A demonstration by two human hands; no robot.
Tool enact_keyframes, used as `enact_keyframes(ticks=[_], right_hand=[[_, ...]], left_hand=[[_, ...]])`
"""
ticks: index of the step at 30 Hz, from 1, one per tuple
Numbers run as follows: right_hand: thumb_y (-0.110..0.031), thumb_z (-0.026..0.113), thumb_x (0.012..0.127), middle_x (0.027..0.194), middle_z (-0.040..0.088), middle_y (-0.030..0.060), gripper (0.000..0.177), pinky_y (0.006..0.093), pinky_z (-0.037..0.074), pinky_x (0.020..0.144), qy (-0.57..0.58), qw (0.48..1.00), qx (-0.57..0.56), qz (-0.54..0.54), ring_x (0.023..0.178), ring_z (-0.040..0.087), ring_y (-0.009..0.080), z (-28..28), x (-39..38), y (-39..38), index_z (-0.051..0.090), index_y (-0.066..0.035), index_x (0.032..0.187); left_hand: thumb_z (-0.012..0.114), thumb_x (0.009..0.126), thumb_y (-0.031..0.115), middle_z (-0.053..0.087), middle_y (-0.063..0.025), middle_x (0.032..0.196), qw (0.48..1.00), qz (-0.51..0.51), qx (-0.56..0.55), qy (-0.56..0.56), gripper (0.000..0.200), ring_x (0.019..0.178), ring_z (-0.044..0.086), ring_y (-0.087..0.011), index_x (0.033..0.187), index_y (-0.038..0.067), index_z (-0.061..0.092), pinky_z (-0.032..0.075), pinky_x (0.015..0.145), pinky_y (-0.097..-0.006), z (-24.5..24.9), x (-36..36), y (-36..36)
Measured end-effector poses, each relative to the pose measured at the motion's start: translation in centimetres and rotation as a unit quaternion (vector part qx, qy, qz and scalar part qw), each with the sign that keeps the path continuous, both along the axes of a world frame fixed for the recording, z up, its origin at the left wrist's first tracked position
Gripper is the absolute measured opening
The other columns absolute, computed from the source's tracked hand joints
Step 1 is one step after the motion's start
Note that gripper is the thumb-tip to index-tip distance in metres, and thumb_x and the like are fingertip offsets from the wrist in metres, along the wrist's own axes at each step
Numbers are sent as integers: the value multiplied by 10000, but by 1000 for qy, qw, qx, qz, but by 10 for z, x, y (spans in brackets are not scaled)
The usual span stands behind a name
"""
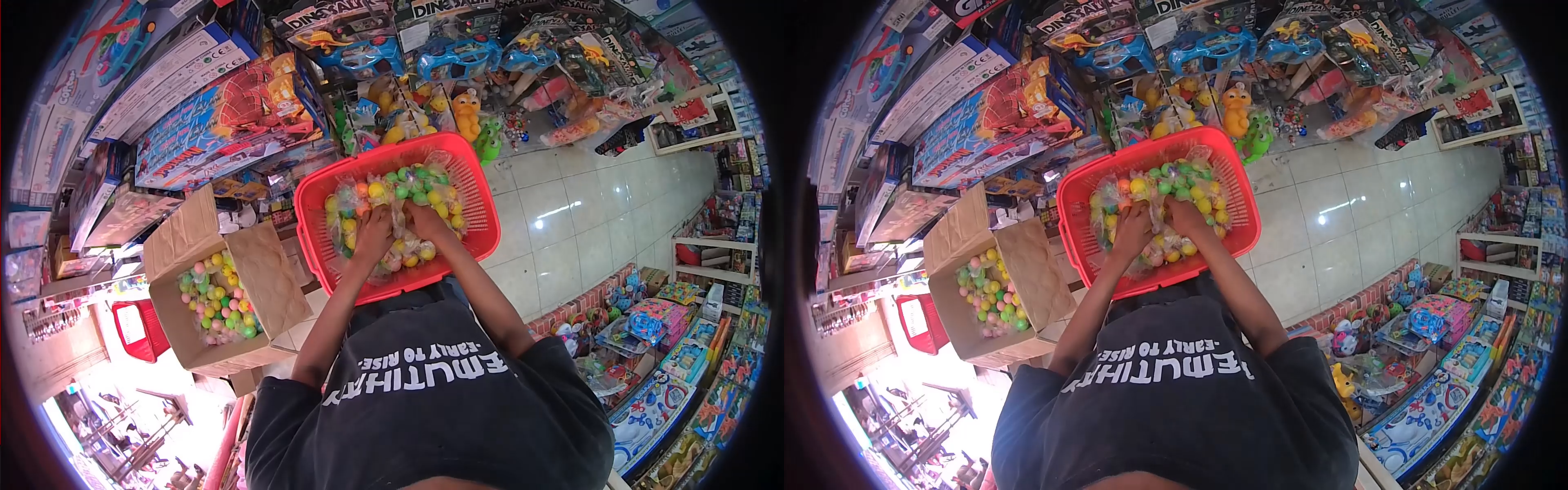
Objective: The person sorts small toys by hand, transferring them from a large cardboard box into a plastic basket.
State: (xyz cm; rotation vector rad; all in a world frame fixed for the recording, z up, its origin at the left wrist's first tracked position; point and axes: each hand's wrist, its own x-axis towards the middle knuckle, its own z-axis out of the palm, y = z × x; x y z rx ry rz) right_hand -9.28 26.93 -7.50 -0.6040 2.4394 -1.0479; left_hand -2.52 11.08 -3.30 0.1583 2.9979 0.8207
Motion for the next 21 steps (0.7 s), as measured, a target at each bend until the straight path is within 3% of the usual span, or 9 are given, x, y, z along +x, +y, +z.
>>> enact_keyframes(ticks=[3,8,12,15,17,21], right_hand=[[-80,614,686,784,613,149,283,425,479,677,0,996,92,15,787,598,345,0,-5,-1,529,-51,954],[-95,614,674,790,620,155,270,406,492,671,-72,994,79,5,771,612,329,17,-8,-4,554,-27,929],[-160,633,681,846,618,165,301,397,483,718,-21,999,26,3,807,603,316,-11,-8,5,549,-52,949],[-112,632,698,765,626,125,355,330,495,625,-19,1000,-2,10,674,627,247,-7,-7,12,517,-25,1023],[-131,624,728,762,629,104,358,299,482,655,-167,986,20,-12,686,625,187,24,-7,17,505,-44,1055],[-147,609,767,762,633,85,319,282,474,675,-228,972,-46,-30,702,622,154,54,5,31,512,-54,1057]], left_hand=[[671,629,118,515,-78,1142,1000,-9,9,-4,491,999,485,-289,1098,85,528,337,903,-416,-11,-3,2],[675,621,120,548,-62,1100,997,-9,-8,-81,523,1030,467,-279,1122,94,526,338,892,-416,-5,-9,2],[679,616,128,557,-56,1093,998,9,-25,-52,505,1049,456,-275,1101,100,539,338,887,-428,-6,-10,4],[680,619,131,543,-63,1115,1000,7,6,-24,500,1062,449,-283,1099,110,541,337,894,-433,-13,-5,-1],[679,623,131,532,-71,1128,999,3,30,-15,495,1075,442,-288,1098,114,541,335,901,-435,-13,0,-3],[669,655,131,480,-108,1186,997,33,58,34,444,1126,413,-302,1081,88,551,323,935,-430,7,18,-3]])
